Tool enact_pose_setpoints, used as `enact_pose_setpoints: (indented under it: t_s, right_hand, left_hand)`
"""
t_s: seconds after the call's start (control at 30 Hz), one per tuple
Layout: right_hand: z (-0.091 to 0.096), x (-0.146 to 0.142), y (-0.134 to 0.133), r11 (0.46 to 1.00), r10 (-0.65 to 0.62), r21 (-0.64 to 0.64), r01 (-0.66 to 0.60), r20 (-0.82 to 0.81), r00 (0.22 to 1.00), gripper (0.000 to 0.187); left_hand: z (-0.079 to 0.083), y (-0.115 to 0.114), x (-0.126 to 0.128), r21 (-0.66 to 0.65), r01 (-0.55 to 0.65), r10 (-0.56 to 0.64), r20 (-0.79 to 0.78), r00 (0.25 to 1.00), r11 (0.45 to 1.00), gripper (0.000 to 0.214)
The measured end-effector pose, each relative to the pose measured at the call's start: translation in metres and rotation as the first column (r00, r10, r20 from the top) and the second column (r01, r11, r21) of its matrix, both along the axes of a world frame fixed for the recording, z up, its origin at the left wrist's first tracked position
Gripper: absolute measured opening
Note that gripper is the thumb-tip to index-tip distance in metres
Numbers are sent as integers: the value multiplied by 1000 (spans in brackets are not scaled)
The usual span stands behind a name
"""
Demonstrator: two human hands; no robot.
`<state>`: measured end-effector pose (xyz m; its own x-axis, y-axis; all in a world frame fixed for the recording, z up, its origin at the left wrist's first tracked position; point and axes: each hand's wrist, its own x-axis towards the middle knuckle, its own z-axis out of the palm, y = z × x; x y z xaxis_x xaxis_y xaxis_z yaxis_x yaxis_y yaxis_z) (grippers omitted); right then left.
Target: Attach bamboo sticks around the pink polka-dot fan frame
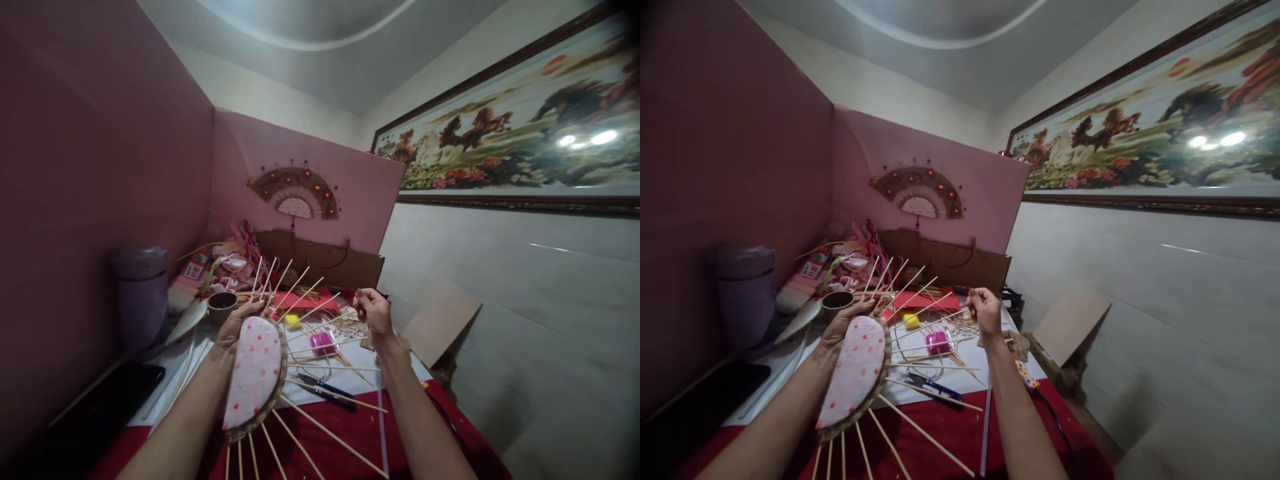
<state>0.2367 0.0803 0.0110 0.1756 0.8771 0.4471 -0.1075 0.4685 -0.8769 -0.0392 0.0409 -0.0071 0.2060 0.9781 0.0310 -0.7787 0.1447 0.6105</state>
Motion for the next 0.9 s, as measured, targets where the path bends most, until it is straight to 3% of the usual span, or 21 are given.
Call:
enact_pose_setpoints:
  t_s: [0.2,0.4,0.57,0.77,0.9]
  right_hand:
    - [-28,3,-3,990,113,-74,-118,-62,992,35]
    - [-30,5,-8,975,171,-133,-179,-74,983,37]
    - [-33,-2,-11,925,353,-179,-335,79,932,29]
    - [-39,-13,-14,890,422,-258,-375,159,893,39]
    - [-42,-13,-12,883,452,-226,-412,172,875,31]
  left_hand:
    - [-4,6,-1,2,-83,83,13,996,997,20]
    - [-4,6,3,-32,-120,120,0,993,992,23]
    - [0,0,10,-14,-55,55,14,998,998,20]
    - [-5,2,13,52,-39,39,-6,999,998,21]
    - [-8,3,15,100,41,-38,-34,999,994,16]
